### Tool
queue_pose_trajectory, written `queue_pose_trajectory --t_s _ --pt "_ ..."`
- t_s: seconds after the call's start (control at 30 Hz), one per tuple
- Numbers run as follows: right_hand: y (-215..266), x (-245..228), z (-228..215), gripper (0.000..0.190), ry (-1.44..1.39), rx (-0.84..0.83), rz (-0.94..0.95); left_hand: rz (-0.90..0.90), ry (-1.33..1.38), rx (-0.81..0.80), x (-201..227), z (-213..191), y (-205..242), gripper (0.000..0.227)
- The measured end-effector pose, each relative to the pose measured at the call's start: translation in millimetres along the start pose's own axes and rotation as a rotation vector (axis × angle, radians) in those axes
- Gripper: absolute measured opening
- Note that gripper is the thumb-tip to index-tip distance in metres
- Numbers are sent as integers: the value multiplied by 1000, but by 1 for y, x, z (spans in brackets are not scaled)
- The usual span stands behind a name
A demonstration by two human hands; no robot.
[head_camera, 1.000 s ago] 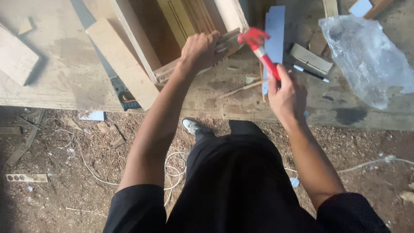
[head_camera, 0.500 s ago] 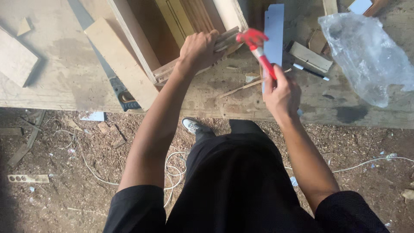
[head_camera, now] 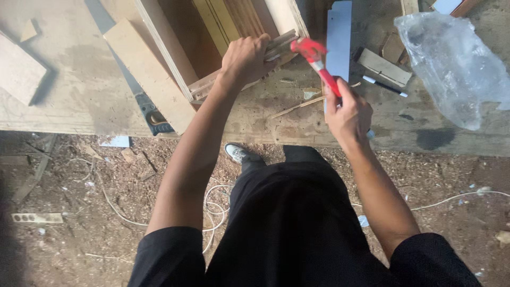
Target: The person uses a hammer to strike and separate a wooden frame from a larger wooden box structure. They repeatedly tap along the joint to loosen the piece, then pull the frame away by hand. The person continues to hammer and pry at the remaining joints to fully detach the frame.
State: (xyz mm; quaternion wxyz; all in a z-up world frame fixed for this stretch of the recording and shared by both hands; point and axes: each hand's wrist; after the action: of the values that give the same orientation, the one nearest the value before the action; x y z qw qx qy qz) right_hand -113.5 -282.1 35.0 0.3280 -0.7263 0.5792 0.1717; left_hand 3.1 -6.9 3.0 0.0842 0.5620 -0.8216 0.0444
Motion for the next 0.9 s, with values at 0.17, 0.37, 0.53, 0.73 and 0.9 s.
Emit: queue_pose_trajectory --t_s 0.17,0.37,0.53,0.73,0.9 --pt "8 7 -3 16 -122 101 53 -33 8 -79 -2 -4 1 40" --pt "17 19 -3 23 -212 152 133 -6 6 69 12 1 -15 54" --pt "27 27 -4 23 -248 141 161 -25 -20 59 27 12 -26 53" --pt "36 39 -1 25 -219 84 235 -31 21 43 25 15 -25 47" --pt "31 35 1 26 -222 48 222 -14 -9 56 25 13 -27 44"
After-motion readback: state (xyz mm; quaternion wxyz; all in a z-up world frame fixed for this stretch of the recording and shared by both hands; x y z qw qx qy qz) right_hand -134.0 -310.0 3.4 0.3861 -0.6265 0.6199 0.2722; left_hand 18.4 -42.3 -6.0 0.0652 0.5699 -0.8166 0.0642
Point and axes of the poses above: each hand's wrist, its own y-axis away from the middle knuckle, its own z-axis out of the palm, x = y × z, and after that the axes turned 9 degrees about -y, right-handed
